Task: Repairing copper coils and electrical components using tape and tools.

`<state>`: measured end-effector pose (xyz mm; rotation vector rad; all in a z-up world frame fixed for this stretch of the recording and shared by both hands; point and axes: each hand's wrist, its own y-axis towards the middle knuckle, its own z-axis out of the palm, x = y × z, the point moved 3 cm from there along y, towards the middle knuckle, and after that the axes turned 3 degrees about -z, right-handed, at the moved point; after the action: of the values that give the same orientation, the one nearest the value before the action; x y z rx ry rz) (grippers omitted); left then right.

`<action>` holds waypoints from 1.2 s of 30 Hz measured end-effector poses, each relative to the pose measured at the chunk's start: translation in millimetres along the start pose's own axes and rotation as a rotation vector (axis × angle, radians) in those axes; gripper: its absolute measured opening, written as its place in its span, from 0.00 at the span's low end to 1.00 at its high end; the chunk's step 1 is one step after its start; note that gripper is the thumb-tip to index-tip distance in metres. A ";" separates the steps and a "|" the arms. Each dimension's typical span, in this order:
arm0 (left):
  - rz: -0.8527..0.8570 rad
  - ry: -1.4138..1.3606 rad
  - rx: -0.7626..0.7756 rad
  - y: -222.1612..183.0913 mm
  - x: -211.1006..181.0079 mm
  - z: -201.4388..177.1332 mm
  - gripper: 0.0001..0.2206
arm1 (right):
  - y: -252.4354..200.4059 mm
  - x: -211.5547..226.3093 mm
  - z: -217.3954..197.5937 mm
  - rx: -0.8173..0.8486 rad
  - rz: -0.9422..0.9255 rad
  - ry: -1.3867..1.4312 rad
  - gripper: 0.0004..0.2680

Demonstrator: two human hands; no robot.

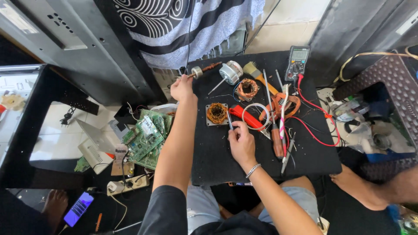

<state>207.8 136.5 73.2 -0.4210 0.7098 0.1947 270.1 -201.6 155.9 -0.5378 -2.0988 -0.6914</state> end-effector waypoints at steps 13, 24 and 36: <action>0.301 1.538 0.426 -18.9 -40.4 23.3 0.06 | -2.3 -7.2 3.7 -0.031 -0.038 0.035 0.08; 0.661 1.704 0.672 -204.0 -155.3 0.2 0.09 | -4.2 -6.2 -4.4 -0.148 -0.011 0.132 0.09; 0.598 1.517 0.706 -272.7 -128.6 -70.5 0.42 | -7.3 -5.5 -4.3 -0.171 0.090 0.293 0.09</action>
<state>155.7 -143.5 194.8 0.4576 2.3022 0.1425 271.3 -210.6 151.4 -0.5839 -1.7433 -0.8484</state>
